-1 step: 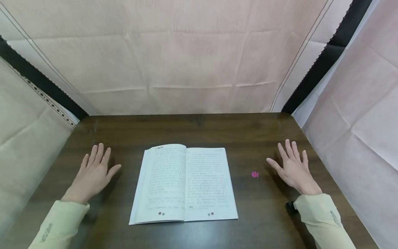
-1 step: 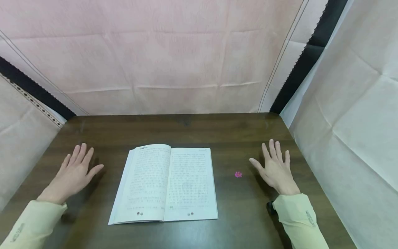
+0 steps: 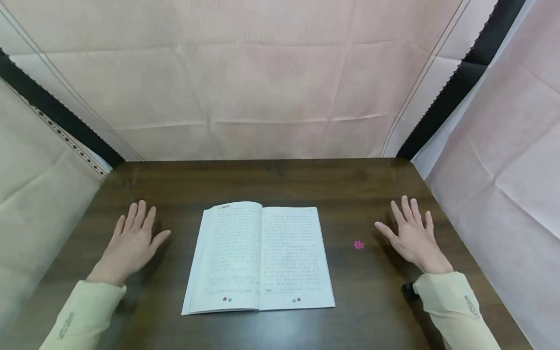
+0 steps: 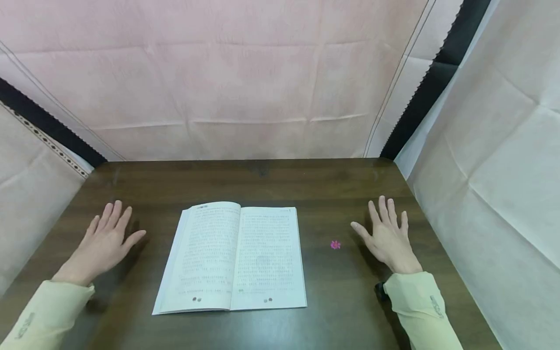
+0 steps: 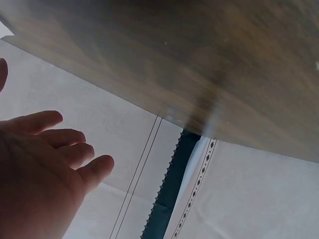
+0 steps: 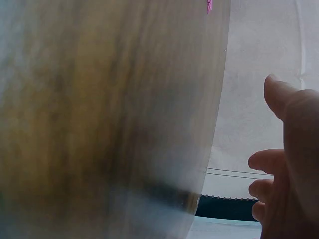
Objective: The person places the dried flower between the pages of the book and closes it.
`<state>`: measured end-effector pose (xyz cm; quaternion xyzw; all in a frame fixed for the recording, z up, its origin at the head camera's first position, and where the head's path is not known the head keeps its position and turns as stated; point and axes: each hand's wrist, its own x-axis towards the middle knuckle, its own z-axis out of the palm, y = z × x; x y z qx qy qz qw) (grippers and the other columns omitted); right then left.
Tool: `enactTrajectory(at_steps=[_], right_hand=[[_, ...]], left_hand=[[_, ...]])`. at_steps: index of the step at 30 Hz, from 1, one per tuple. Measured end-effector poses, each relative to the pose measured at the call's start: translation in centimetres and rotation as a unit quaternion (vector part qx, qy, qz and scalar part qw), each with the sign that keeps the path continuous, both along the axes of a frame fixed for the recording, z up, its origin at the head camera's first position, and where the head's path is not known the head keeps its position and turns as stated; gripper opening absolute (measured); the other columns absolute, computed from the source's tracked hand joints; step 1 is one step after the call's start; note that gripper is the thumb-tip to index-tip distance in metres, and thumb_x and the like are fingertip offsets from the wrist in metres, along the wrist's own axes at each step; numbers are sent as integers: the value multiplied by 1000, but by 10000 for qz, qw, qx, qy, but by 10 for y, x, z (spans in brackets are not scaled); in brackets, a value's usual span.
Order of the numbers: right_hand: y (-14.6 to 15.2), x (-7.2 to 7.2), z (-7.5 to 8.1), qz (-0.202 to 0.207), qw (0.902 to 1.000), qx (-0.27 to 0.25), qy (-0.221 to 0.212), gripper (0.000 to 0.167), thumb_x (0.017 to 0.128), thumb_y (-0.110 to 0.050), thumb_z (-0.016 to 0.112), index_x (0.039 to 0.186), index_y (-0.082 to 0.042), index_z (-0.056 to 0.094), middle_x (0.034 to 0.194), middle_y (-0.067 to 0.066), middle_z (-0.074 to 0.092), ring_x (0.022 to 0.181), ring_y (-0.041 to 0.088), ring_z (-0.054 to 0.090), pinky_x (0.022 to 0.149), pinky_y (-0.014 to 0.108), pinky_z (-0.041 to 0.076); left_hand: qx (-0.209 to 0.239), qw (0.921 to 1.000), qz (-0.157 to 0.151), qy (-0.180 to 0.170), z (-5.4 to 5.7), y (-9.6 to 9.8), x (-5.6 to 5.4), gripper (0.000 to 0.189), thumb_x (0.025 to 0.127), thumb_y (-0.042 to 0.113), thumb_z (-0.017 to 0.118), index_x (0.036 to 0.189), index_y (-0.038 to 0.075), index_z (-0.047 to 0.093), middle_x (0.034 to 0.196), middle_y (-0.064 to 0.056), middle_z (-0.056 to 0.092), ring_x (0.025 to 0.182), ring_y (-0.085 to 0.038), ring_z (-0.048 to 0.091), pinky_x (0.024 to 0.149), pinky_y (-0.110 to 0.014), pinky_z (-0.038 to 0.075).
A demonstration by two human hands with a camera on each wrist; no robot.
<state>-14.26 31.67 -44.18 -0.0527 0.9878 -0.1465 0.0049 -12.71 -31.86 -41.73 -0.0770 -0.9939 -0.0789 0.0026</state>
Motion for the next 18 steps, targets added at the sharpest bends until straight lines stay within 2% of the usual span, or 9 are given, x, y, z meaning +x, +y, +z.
enactTrajectory(at_steps=[5, 10, 12, 14, 18], right_hand=[[-2, 0, 4, -77, 9997, -187, -114, 88, 98, -61, 38, 154, 2, 12, 159, 23, -12, 143, 35, -24, 106, 64, -20], [-9, 4, 11, -203, 9983, -520, -150, 89, 96, -61, 44, 152, 3, 19, 158, 29, -3, 145, 39, -16, 108, 67, -11], [-13, 8, 13, -235, 9979, -572, -168, 87, 96, -59, 48, 150, 5, 25, 157, 32, 5, 145, 45, -8, 107, 70, -4], [-16, 12, 16, -268, 9979, -581, -136, 81, 96, -56, 51, 146, 6, 34, 152, 33, 19, 141, 50, 6, 104, 71, 8], [-22, 19, 20, -237, 9972, -709, -27, 66, 95, -49, 57, 131, 7, 51, 129, 31, 43, 122, 49, 30, 95, 65, 25]], left_hand=[[-48, 10000, 6, 13, 2, 2, 3, 79, 101, 43, 48, 146, -16, 22, 153, -37, 1, 142, -50, -3, 111, -64, -4], [72, 9998, -159, -42, 4, 14, 3, 75, 99, 40, 52, 144, -15, 29, 154, -36, 7, 143, -48, 0, 111, -66, 3], [177, 9994, -280, -116, 5, 23, 3, 74, 99, 42, 52, 144, -14, 31, 154, -35, 10, 144, -47, 4, 110, -67, 7], [333, 9984, -419, -174, 6, 34, 3, 75, 99, 46, 50, 144, -12, 33, 154, -34, 14, 143, -47, 9, 110, -67, 12], [667, 9949, -693, -288, 10, 55, 8, 76, 98, 48, 52, 145, -9, 33, 154, -32, 19, 142, -48, 17, 108, -68, 18]])
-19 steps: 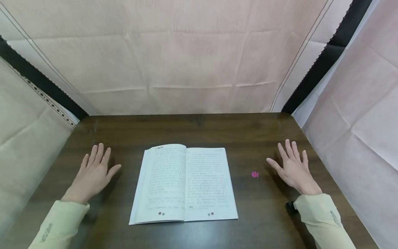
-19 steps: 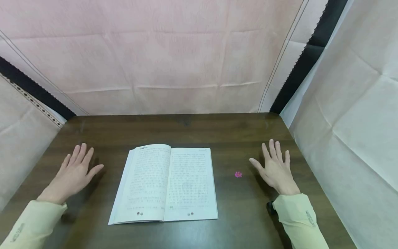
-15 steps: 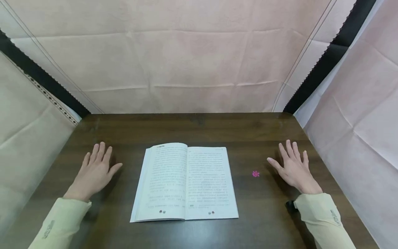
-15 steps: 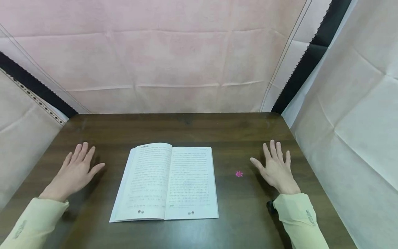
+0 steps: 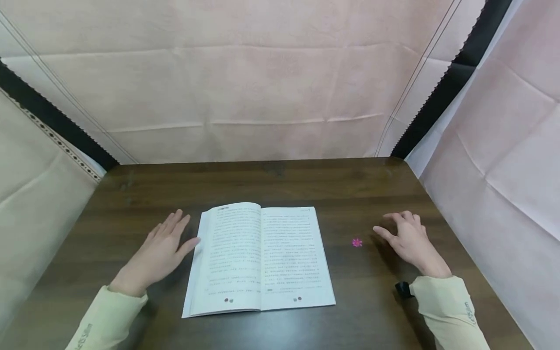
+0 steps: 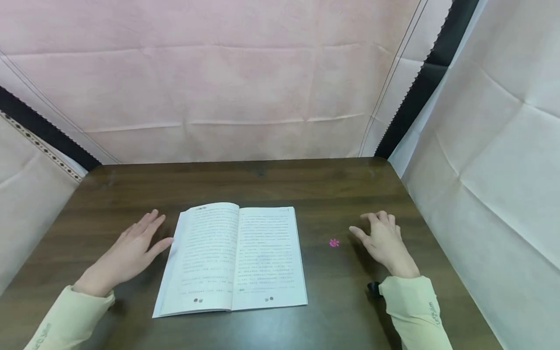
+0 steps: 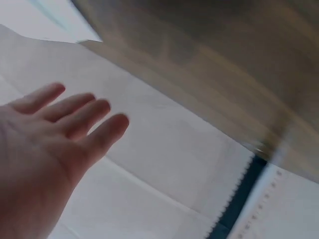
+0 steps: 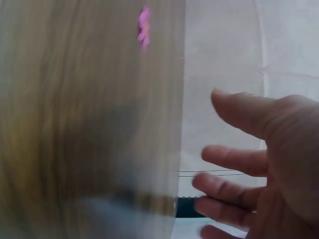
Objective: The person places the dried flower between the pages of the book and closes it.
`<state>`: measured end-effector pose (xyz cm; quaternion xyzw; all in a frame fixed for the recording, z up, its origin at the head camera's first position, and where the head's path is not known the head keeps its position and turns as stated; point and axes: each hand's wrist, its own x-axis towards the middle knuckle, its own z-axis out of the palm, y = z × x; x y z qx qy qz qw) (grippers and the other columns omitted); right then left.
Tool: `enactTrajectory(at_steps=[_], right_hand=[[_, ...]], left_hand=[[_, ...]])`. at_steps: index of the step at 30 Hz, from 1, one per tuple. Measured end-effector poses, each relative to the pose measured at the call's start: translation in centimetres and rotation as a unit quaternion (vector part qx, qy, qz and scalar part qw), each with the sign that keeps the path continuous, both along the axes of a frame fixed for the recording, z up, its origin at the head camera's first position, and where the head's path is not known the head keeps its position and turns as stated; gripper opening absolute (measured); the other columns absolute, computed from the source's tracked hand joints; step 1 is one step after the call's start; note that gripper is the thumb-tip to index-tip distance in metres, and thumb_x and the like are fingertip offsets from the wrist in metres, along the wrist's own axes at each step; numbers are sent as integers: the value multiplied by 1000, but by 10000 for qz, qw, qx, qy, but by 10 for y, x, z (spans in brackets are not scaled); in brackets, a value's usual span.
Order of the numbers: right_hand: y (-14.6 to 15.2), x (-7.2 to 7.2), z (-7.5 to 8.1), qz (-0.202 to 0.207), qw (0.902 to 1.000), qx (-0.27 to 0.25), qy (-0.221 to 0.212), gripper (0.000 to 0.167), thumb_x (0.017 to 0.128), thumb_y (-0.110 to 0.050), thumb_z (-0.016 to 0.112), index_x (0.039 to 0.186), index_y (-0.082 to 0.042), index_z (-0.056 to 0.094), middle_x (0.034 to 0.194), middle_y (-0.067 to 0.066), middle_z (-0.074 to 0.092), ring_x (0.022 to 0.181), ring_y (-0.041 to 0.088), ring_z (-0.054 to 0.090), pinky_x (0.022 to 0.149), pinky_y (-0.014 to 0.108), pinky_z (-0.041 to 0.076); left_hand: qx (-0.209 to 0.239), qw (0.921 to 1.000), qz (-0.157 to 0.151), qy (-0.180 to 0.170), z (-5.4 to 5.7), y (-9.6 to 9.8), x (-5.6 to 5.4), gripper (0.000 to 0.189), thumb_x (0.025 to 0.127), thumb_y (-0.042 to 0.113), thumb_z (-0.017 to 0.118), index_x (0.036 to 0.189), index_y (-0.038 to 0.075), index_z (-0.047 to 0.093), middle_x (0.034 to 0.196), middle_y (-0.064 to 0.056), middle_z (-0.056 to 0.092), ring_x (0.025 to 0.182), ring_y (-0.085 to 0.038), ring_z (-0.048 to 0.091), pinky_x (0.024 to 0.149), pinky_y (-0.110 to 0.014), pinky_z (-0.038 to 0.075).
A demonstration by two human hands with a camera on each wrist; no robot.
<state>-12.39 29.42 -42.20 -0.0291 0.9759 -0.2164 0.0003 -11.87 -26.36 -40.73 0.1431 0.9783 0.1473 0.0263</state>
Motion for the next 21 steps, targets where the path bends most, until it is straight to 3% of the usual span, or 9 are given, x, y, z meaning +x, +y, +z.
enactTrajectory(at_steps=[4, 9, 21], right_hand=[[-7, 5, 3, 125, 9996, -215, -106, 60, 94, -45, 61, 124, 6, 56, 119, 25, 49, 117, 44, 37, 95, 62, 33], [-14, 9, 4, 95, 9995, -242, -182, 54, 94, -39, 64, 125, 4, 56, 120, 22, 50, 117, 41, 41, 95, 59, 37], [-26, 11, -5, 176, 9984, -393, -356, 45, 92, -28, 68, 123, 3, 58, 118, 20, 55, 110, 36, 47, 91, 55, 43]], left_hand=[[172, 9996, -185, -152, 1, 18, 6, 74, 97, 43, 57, 146, -7, 34, 155, -29, 20, 142, -46, 19, 108, -67, 19], [272, 9990, -330, -163, 2, 29, 6, 71, 97, 41, 57, 147, -5, 34, 156, -26, 21, 142, -44, 21, 109, -66, 19], [323, 9981, -271, -447, -10, 25, 13, 72, 95, 46, 58, 147, 0, 39, 156, -26, 21, 142, -45, 20, 109, -66, 17]])
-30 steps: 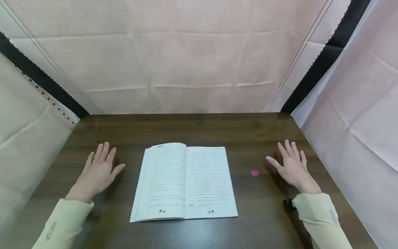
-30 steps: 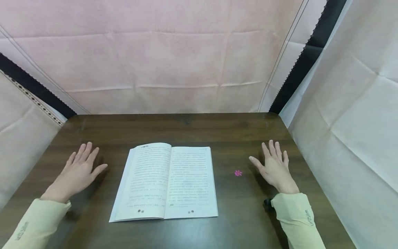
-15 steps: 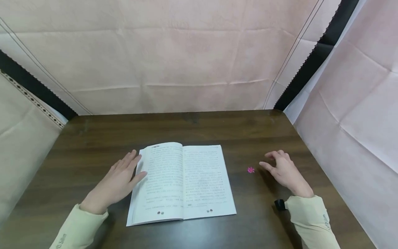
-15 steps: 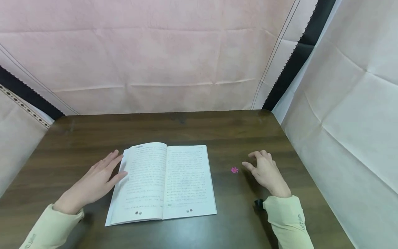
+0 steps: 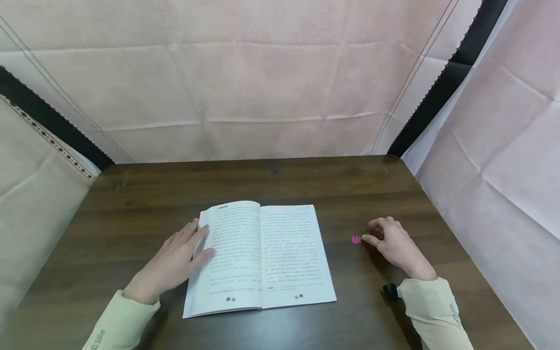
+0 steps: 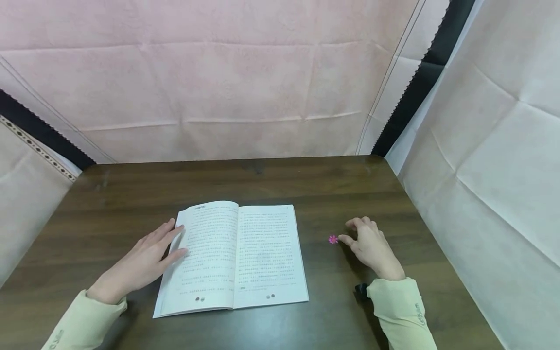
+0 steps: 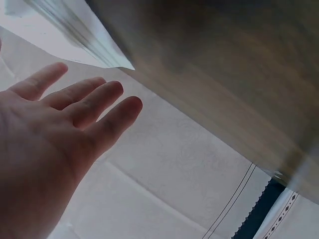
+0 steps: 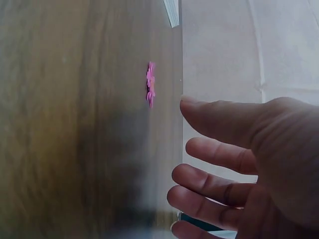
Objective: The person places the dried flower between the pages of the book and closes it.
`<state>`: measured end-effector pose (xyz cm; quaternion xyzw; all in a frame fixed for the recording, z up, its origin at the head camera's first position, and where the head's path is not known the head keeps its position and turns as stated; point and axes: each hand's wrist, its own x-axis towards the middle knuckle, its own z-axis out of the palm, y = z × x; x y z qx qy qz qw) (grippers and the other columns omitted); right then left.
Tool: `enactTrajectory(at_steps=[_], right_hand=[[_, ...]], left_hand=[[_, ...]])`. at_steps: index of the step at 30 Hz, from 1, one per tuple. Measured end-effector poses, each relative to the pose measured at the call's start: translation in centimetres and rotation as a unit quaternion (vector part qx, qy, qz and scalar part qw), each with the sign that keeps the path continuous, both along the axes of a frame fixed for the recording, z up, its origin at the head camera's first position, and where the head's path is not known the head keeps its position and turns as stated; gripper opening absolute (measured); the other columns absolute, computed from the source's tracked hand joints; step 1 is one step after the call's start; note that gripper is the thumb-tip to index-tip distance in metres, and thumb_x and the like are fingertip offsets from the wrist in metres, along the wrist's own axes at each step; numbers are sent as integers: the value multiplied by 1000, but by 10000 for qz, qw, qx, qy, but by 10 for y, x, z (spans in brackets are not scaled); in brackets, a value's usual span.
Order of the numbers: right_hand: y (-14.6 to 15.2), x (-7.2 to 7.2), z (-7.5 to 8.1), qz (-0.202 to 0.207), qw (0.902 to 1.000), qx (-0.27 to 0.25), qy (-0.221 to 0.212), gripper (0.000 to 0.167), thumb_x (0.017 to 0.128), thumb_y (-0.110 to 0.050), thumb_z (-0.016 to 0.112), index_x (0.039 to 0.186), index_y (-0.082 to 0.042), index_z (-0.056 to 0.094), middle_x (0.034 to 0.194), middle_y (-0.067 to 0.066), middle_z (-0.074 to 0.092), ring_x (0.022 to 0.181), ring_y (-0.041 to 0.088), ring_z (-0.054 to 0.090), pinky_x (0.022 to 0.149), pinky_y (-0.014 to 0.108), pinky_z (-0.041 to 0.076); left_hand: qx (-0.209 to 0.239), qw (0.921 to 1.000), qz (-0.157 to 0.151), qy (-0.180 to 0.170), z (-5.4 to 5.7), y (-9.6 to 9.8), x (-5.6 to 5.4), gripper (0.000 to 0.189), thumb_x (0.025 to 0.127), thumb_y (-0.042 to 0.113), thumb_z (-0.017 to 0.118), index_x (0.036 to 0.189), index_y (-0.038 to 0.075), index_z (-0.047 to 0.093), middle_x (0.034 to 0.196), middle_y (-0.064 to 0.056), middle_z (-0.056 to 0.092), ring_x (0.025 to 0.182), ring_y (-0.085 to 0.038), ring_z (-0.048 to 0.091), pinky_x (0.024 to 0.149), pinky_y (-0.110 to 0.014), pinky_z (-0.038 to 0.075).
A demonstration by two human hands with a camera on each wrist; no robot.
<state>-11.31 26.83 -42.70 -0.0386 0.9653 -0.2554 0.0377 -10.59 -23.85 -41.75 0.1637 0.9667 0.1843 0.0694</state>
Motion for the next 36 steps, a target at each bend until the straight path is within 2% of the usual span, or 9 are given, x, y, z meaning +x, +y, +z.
enactTrajectory(at_steps=[7, 16, 23, 31, 36], right_hand=[[-4, -4, -3, 44, 10000, 14, 77, 42, 89, -28, 72, 116, 2, 61, 107, 16, 57, 100, 32, 51, 85, 51, 46], [-6, -5, -6, 84, 9999, 38, 55, 38, 85, -27, 76, 108, 0, 64, 100, 12, 58, 95, 29, 52, 81, 46, 47], [-6, -7, -9, 69, 10000, 34, -1, 36, 84, -29, 77, 105, -2, 66, 97, 9, 57, 92, 27, 51, 78, 43, 46], [-7, -11, -12, 180, 9998, 58, 1, 29, 84, -26, 78, 99, -4, 67, 92, 5, 57, 87, 23, 51, 74, 39, 45], [-8, -13, -15, 171, 9997, 13, -175, 22, 85, -23, 77, 95, -6, 67, 91, 5, 55, 85, 22, 49, 71, 35, 44]], left_hand=[[118, 9994, -9, -334, -7, 0, 2, 85, 92, 61, 53, 153, 7, 29, 159, -23, 15, 144, -43, 16, 109, -67, 14], [88, 9995, -53, -289, -8, 1, 2, 83, 90, 65, 51, 149, 9, 39, 158, -24, 17, 144, -44, 17, 107, -69, 16], [34, 9996, -39, -290, -8, 2, 1, 87, 90, 70, 44, 149, 6, 39, 158, -24, 18, 143, -44, 18, 108, -68, 17], [26, 9993, -64, -374, -12, 3, -1, 85, 91, 64, 50, 149, 3, 37, 158, -22, 19, 144, -41, 19, 108, -68, 18], [39, 9991, -102, -398, -13, 4, -1, 84, 92, 61, 53, 149, 2, 37, 158, -20, 21, 144, -40, 21, 108, -66, 19]])
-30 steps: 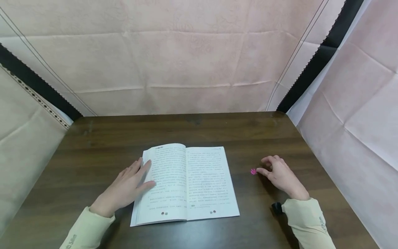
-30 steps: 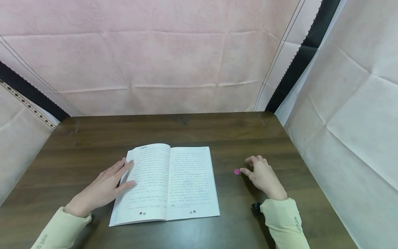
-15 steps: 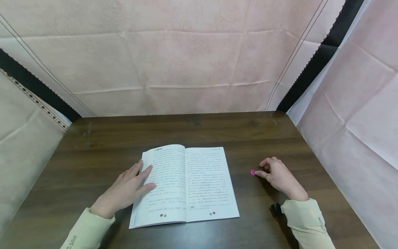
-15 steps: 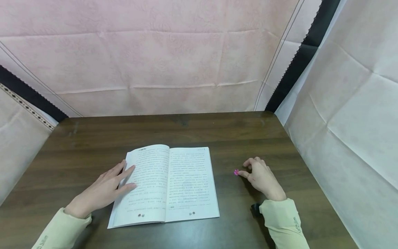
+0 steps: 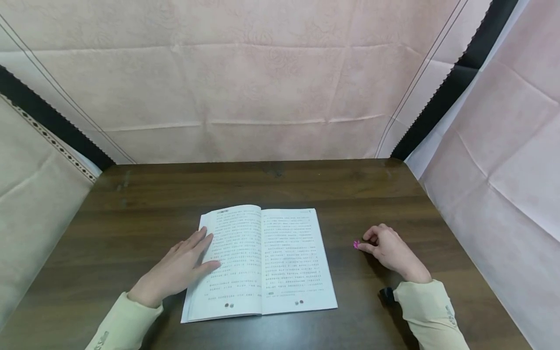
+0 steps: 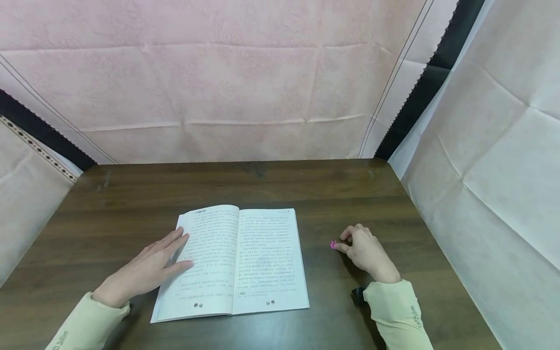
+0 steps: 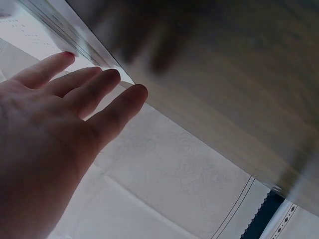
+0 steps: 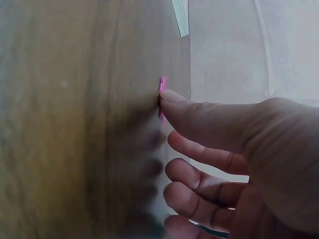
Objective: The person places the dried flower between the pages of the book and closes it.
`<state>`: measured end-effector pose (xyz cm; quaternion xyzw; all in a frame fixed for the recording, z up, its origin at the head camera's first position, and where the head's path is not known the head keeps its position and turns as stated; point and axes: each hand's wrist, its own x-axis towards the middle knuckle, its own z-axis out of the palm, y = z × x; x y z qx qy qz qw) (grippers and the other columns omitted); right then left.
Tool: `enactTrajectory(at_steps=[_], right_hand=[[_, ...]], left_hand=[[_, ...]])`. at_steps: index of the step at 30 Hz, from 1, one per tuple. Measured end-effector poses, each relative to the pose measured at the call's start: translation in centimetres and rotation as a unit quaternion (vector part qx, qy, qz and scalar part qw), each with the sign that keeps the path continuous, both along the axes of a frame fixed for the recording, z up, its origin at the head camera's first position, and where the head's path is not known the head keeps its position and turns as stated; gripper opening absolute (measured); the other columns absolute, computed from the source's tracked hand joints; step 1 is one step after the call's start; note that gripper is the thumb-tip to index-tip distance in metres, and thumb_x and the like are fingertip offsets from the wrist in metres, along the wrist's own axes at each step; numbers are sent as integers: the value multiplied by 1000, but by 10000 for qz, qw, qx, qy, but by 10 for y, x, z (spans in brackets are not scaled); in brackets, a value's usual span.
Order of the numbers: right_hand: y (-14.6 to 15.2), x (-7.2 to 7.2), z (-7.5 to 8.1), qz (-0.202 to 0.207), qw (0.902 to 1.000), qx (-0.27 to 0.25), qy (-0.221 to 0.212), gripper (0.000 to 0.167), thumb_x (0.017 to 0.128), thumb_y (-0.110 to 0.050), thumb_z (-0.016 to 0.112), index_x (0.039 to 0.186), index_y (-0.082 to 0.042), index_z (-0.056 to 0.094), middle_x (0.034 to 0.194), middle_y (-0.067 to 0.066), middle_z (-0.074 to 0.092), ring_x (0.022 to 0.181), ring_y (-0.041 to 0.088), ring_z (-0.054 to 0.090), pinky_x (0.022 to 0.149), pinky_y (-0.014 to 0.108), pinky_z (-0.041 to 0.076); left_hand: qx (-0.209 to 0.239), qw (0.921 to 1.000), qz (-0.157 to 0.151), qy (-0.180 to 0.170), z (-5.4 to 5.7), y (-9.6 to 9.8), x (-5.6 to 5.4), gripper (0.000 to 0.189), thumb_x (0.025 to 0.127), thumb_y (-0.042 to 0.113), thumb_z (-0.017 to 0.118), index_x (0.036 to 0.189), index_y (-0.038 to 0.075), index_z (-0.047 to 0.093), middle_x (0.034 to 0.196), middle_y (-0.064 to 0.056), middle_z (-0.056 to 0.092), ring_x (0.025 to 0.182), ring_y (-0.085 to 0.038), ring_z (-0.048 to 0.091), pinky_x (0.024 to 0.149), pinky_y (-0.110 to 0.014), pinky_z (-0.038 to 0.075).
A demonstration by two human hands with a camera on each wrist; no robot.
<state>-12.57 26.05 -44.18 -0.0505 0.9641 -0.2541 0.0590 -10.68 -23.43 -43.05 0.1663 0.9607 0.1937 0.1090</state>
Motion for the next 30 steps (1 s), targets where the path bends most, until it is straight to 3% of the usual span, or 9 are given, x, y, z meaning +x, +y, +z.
enactTrajectory(at_steps=[8, 14, 30], right_hand=[[0, -2, -2, 162, 9998, -111, 21, 12, 85, -17, 76, 90, -8, 69, 87, 3, 55, 79, 18, 50, 66, 32, 44], [-2, -4, 0, 247, 9995, -161, 55, 8, 86, -12, 75, 88, -7, 69, 86, 3, 55, 75, 16, 52, 64, 30, 45], [-4, -2, 2, 251, 9994, -215, -38, 4, 86, -9, 74, 86, -8, 70, 85, 3, 54, 73, 17, 51, 63, 30, 45]], left_hand=[[4, 9999, -58, 88, 1, 1, 1, 84, 92, 61, 53, 148, 0, 37, 157, -20, 25, 142, -40, 25, 108, -66, 23], [-25, 9999, -86, 123, -1, 1, -1, 80, 92, 57, 56, 149, 5, 37, 156, -20, 26, 142, -40, 27, 107, -66, 23], [-96, 9999, -31, 36, 0, 2, 0, 80, 91, 57, 58, 149, 6, 38, 156, -20, 27, 142, -40, 26, 108, -67, 21]])
